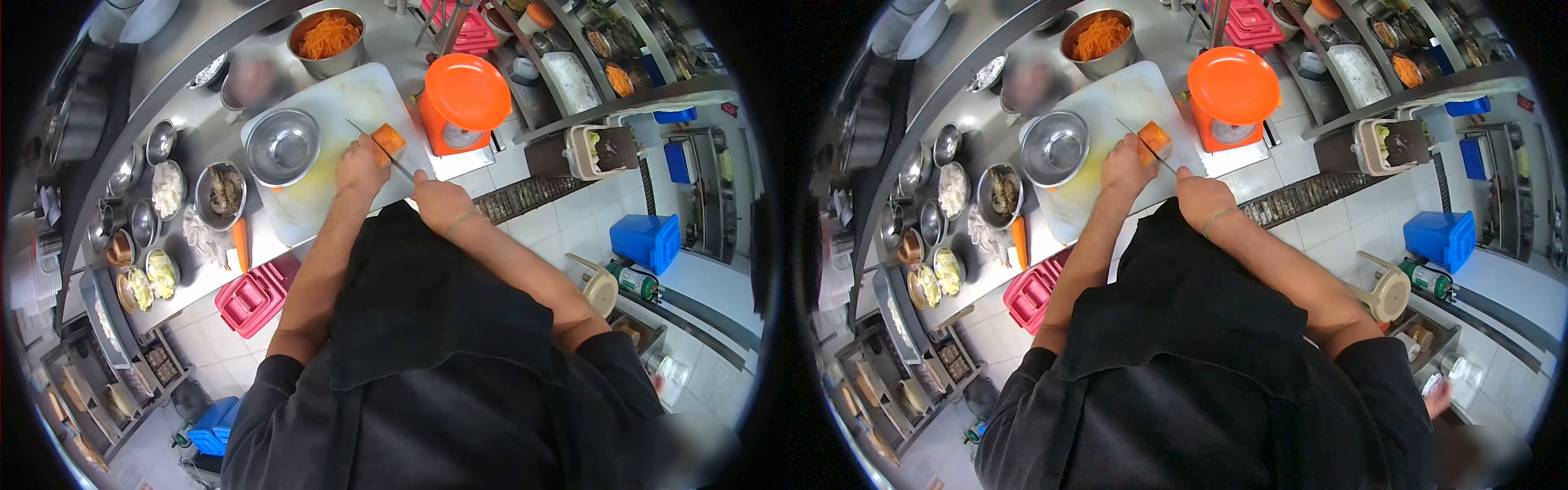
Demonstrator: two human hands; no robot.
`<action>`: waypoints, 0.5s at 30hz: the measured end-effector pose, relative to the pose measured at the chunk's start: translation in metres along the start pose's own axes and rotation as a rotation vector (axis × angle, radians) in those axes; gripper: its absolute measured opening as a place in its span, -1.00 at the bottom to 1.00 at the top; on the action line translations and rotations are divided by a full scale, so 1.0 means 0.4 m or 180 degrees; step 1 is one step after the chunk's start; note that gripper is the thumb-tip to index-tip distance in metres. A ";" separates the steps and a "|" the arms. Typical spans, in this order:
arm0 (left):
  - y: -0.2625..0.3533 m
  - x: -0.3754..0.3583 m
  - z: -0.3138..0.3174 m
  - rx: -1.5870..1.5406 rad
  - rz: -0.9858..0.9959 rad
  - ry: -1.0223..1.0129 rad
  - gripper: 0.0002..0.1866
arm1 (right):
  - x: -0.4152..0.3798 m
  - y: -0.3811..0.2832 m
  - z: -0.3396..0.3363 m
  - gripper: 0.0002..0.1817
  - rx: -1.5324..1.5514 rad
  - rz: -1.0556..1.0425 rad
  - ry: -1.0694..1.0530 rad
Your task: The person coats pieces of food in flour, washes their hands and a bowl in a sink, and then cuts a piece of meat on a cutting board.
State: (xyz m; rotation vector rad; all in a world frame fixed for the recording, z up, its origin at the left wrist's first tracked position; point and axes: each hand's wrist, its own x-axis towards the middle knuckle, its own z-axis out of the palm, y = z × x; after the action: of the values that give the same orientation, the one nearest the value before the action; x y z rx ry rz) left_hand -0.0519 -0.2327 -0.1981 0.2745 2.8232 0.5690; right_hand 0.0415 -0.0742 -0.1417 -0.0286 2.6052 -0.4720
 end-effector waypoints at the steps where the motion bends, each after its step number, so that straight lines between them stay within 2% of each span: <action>1: -0.001 0.004 0.003 -0.0007 -0.0007 -0.0002 -0.32 | 0.017 0.006 0.018 -0.77 0.0041 -0.0007 0.0033; 7: -0.001 -0.001 0.002 -0.0078 -0.0016 0.0076 -0.32 | 0.102 0.021 0.088 -0.77 0.0268 -0.0142 0.0185; 15: 0.012 -0.044 -0.017 -0.0269 -0.0087 0.0182 -0.22 | 0.103 0.004 0.030 -0.76 0.0271 -0.0246 0.0377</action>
State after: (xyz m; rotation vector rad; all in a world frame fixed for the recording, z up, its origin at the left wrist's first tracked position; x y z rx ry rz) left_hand -0.0363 -0.2346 -0.1866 0.2066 2.8439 0.6988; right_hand 0.0110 -0.0810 -0.1713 -0.0750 2.7044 -0.6296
